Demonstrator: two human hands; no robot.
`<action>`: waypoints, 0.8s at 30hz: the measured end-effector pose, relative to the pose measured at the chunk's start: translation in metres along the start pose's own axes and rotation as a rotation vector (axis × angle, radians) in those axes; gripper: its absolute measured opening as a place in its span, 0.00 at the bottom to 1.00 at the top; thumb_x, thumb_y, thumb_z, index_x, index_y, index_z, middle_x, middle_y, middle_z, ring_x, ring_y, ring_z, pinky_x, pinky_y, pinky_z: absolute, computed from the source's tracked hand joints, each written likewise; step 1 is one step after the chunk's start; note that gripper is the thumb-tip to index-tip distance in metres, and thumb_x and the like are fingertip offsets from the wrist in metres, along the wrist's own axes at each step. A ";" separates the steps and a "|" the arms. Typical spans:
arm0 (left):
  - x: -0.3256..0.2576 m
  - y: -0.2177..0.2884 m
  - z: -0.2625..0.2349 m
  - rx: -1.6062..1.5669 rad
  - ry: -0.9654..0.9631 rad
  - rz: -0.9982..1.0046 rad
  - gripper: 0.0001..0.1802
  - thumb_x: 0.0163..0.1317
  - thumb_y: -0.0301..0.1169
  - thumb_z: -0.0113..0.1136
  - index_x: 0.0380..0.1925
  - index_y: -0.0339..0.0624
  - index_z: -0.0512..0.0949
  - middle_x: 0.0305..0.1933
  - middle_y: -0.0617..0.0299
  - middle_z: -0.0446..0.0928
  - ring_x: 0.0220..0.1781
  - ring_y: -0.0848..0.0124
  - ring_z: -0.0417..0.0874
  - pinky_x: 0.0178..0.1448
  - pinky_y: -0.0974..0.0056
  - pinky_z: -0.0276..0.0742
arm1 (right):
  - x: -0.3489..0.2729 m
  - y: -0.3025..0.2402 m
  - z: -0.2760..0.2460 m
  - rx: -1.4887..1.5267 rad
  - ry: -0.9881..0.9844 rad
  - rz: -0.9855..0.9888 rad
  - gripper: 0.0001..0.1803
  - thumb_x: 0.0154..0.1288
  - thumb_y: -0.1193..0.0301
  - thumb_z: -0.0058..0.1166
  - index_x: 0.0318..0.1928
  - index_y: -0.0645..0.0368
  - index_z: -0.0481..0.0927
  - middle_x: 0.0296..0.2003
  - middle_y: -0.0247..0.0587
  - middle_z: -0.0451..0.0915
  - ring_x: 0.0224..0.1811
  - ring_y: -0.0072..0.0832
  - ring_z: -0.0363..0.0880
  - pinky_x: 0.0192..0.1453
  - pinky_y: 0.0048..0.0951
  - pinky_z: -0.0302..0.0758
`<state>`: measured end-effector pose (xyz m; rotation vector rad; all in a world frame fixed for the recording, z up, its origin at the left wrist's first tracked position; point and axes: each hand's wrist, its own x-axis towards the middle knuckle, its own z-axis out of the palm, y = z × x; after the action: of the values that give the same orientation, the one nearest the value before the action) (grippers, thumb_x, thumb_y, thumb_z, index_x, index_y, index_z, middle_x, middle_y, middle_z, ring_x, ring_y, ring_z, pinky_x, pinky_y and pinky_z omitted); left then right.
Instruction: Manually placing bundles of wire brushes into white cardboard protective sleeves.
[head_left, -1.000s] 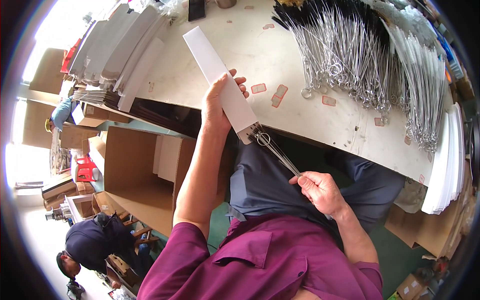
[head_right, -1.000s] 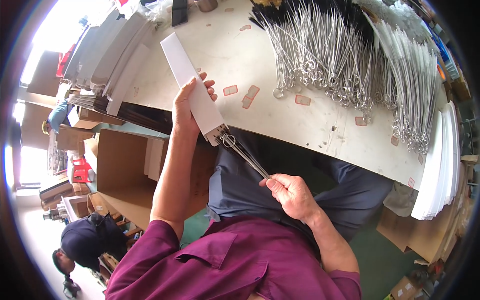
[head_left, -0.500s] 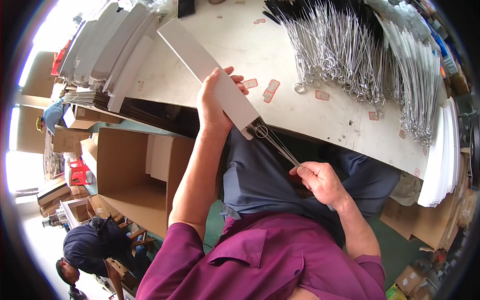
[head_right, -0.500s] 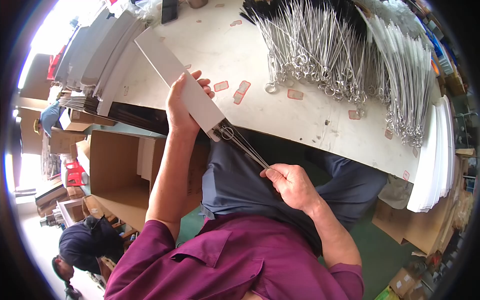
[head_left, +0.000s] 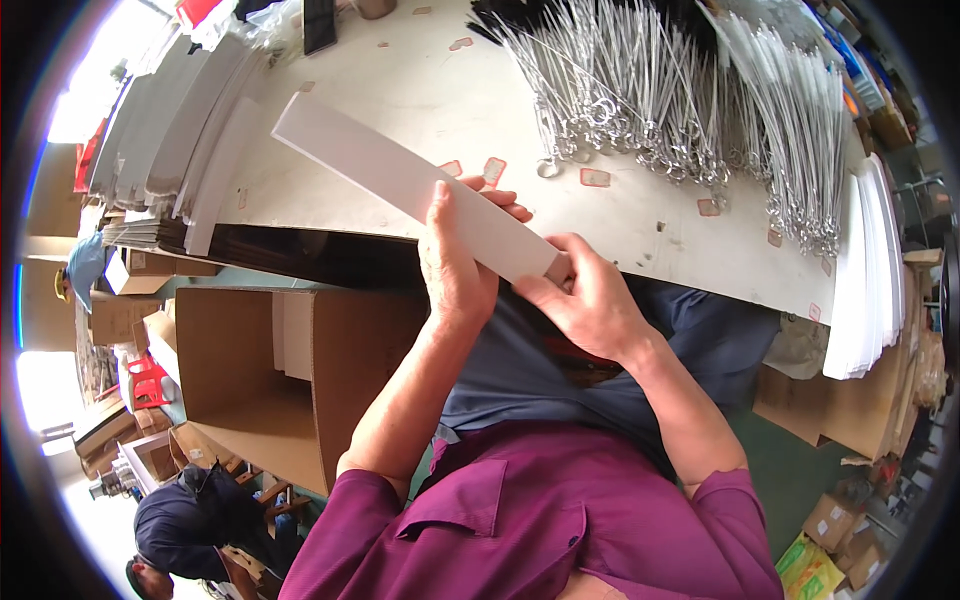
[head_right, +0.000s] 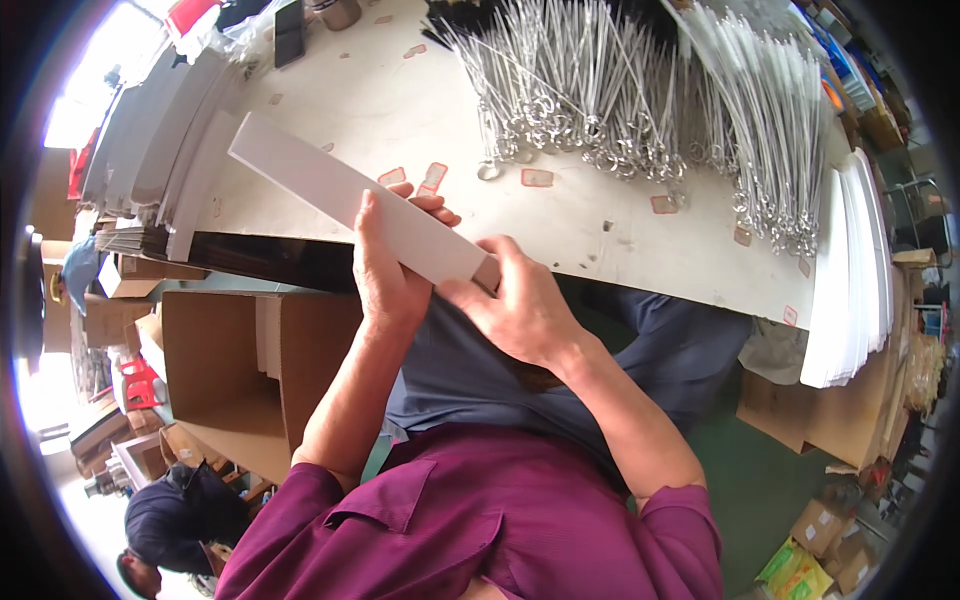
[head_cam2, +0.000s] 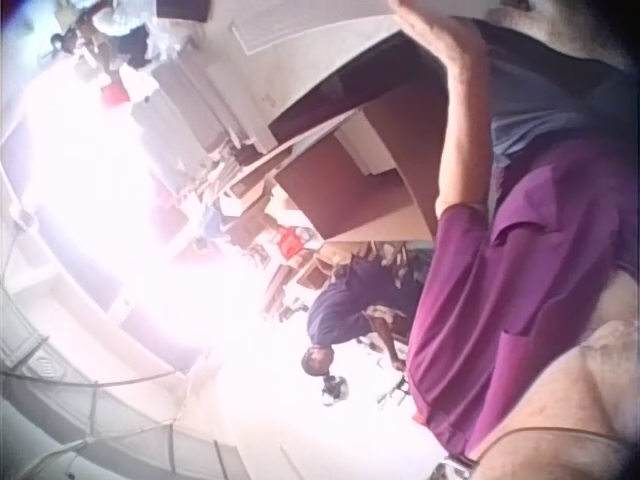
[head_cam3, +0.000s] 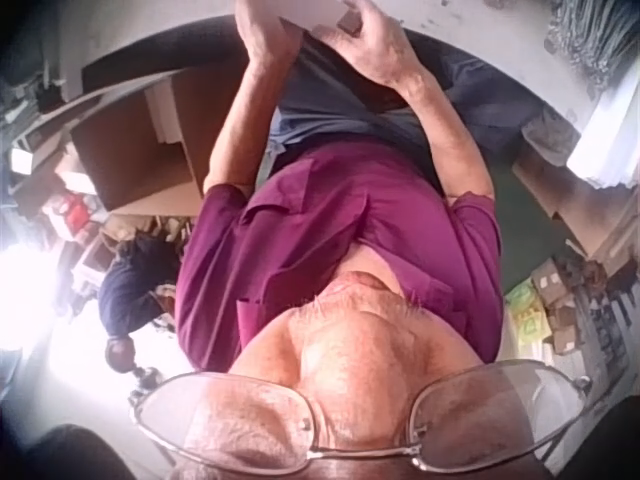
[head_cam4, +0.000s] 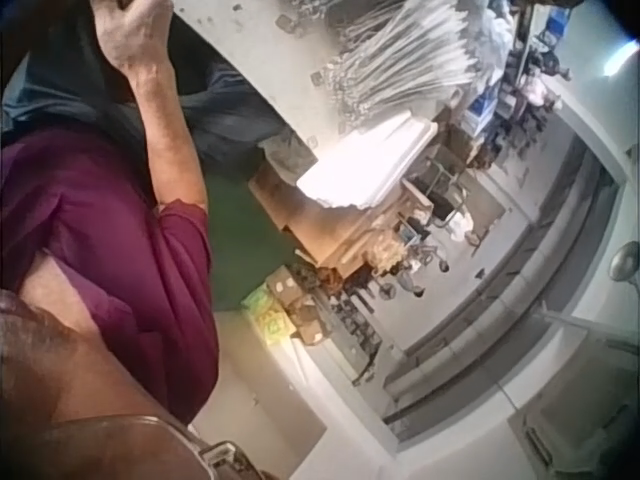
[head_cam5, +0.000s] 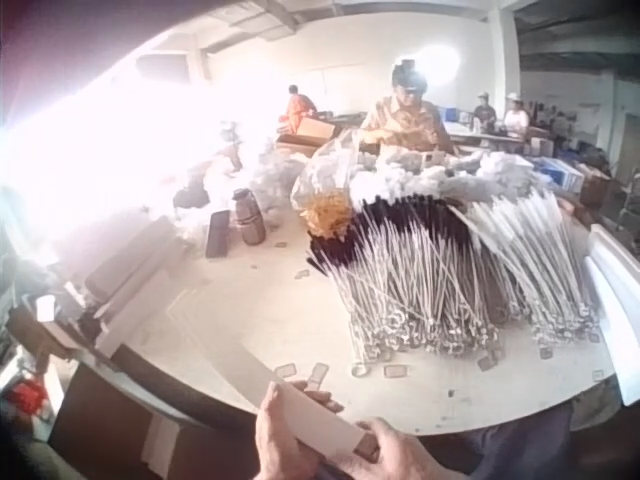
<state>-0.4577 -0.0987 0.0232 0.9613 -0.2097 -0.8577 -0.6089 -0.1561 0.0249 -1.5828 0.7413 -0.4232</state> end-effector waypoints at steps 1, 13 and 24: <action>0.000 0.001 0.001 -0.002 0.011 0.004 0.26 0.78 0.51 0.50 0.54 0.35 0.71 0.42 0.47 0.81 0.46 0.55 0.85 0.56 0.50 0.82 | 0.003 -0.005 0.000 -0.002 0.010 0.001 0.26 0.68 0.59 0.69 0.51 0.69 0.79 0.39 0.57 0.86 0.42 0.45 0.89 0.48 0.40 0.82; -0.052 0.056 -0.013 1.448 -0.521 0.501 0.22 0.52 0.31 0.79 0.46 0.38 0.84 0.46 0.47 0.86 0.53 0.50 0.86 0.63 0.50 0.78 | -0.016 -0.027 -0.078 -0.283 -0.088 -0.016 0.23 0.58 0.67 0.75 0.49 0.69 0.82 0.37 0.46 0.88 0.41 0.25 0.86 0.48 0.33 0.82; 0.003 0.015 0.027 1.615 -1.148 0.818 0.30 0.44 0.30 0.75 0.49 0.36 0.77 0.38 0.49 0.78 0.41 0.49 0.83 0.45 0.46 0.81 | -0.003 -0.015 -0.095 -0.475 -0.293 -0.024 0.23 0.47 0.62 0.72 0.39 0.68 0.85 0.33 0.55 0.87 0.37 0.45 0.88 0.44 0.40 0.83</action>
<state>-0.4619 -0.1137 0.0500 1.4733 -2.3671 -0.2005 -0.6702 -0.2244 0.0549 -2.0448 0.6231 -0.0225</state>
